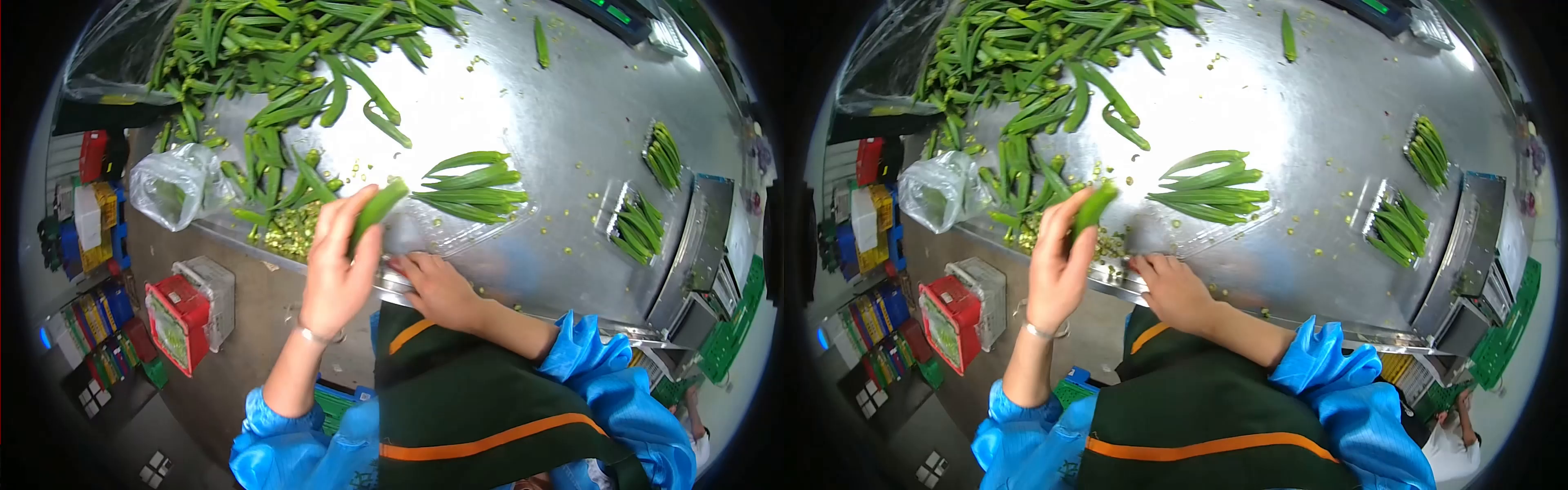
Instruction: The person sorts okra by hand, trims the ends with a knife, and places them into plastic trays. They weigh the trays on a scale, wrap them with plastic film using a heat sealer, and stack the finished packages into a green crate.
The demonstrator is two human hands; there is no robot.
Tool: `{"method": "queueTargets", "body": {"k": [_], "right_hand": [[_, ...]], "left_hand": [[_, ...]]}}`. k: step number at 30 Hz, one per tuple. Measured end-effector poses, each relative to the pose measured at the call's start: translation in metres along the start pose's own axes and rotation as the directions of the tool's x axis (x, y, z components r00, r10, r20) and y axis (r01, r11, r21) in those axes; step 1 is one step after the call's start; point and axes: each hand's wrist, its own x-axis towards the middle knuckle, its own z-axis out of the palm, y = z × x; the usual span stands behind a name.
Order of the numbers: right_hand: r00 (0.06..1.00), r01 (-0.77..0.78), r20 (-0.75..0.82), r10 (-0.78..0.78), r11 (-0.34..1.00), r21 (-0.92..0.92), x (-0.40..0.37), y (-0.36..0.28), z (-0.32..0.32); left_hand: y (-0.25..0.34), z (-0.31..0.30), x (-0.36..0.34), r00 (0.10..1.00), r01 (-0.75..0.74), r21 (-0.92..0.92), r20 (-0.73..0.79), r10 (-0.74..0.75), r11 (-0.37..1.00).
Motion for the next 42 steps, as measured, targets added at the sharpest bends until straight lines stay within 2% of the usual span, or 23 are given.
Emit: {"method": "queueTargets", "body": {"k": [1,5,8,10,13,14,16,17,19,21,23,25,28,29,31,32,34,35,36,38,40,41,42], "right_hand": [[0.981,0.151,-0.119,-0.151,0.988,-0.012,-0.004,0.000,-0.002],[0.975,0.136,-0.198,-0.105,0.979,0.152,-0.042,0.024,-0.027],[0.895,-0.084,-0.444,0.048,0.995,-0.062,-0.050,0.050,-0.065],[0.750,-0.310,-0.579,0.320,0.943,0.121,-0.049,0.072,-0.086],[0.713,-0.402,-0.506,0.486,0.874,0.274,-0.040,0.108,-0.106],[0.715,-0.398,-0.505,0.485,0.875,0.276,-0.033,0.115,-0.109],[0.698,-0.528,-0.196,0.689,0.680,0.510,-0.017,0.123,-0.115],[0.705,-0.518,-0.200,0.680,0.687,0.509,-0.016,0.126,-0.116],[0.624,-0.512,-0.226,0.748,0.609,0.605,-0.025,0.137,-0.119],[0.548,-0.535,-0.230,0.804,0.549,0.643,-0.051,0.152,-0.120],[0.536,-0.597,-0.209,0.818,0.542,0.591,-0.074,0.144,-0.132],[0.653,-0.575,-0.489,0.578,0.799,0.176,-0.101,0.152,-0.132],[0.543,-0.566,-0.578,0.609,0.774,0.284,-0.097,0.138,-0.149],[0.533,-0.520,-0.583,0.614,0.781,0.347,-0.092,0.139,-0.152],[0.601,-0.532,-0.514,0.612,0.786,0.313,-0.036,0.104,-0.158],[0.670,-0.498,-0.501,0.549,0.832,0.245,-0.006,0.092,-0.157],[0.812,-0.362,-0.498,0.304,0.932,-0.022,0.047,0.075,-0.162],[0.814,-0.357,-0.499,0.297,0.934,-0.027,0.067,0.073,-0.168],[0.806,-0.361,-0.521,0.281,0.931,-0.055,0.084,0.085,-0.176],[0.658,-0.380,-0.708,0.257,0.925,-0.018,0.116,0.135,-0.193],[0.486,-0.519,-0.808,0.333,0.854,0.039,0.142,0.196,-0.215],[0.480,-0.523,-0.813,0.329,0.852,0.036,0.151,0.209,-0.224],[0.496,-0.650,-0.756,0.427,0.760,0.004,0.160,0.217,-0.232]], "left_hand": [[0.004,0.014,0.013,0.993,-0.122,0.055,0.012,0.121,0.991],[-0.019,0.085,0.055,0.948,-0.312,0.158,0.109,0.298,0.937],[-0.040,0.115,0.066,0.912,-0.401,0.195,0.176,0.370,0.895],[-0.040,0.114,0.066,0.925,-0.365,0.207,0.189,0.329,0.908],[-0.034,0.088,0.055,0.950,-0.273,0.337,0.241,0.197,0.901],[-0.043,0.088,0.050,0.932,-0.267,0.397,0.337,0.132,0.878],[-0.043,0.092,0.051,0.925,-0.203,0.352,0.375,0.061,0.914],[-0.043,0.094,0.054,0.907,-0.137,0.300,0.421,-0.002,0.944],[-0.046,0.105,0.061,0.914,-0.206,0.233,0.391,0.103,0.950],[-0.046,0.115,0.067,0.869,-0.407,0.075,0.338,0.361,0.910],[-0.044,0.110,0.071,0.880,-0.419,0.100,0.288,0.377,0.903],[-0.052,0.097,0.079,0.887,-0.430,0.120,0.242,0.393,0.895],[-0.085,0.061,0.094,0.952,-0.291,0.481,0.064,0.298,0.827],[-0.094,0.052,0.100,0.951,-0.292,0.483,0.054,0.305,0.826],[-0.106,0.040,0.112,0.911,-0.355,0.671,0.093,0.402,0.650],[-0.112,0.040,0.112,0.915,-0.374,0.664,0.151,0.374,0.647],[-0.104,0.025,0.104,0.889,-0.382,0.583,0.444,0.113,0.717],[-0.100,0.016,0.091,0.875,-0.405,0.554,0.465,0.133,0.727],[-0.097,0.005,0.078,0.862,-0.425,0.526,0.483,0.152,0.736],[-0.093,-0.016,0.064,0.881,-0.412,0.368,0.394,0.261,0.834],[-0.085,-0.037,0.076,0.909,-0.386,0.391,0.318,0.271,0.835],[-0.085,-0.043,0.081,0.940,-0.331,0.430,0.223,0.257,0.840],[-0.088,-0.046,0.091,0.938,-0.338,0.426,0.222,0.265,0.839]]}}
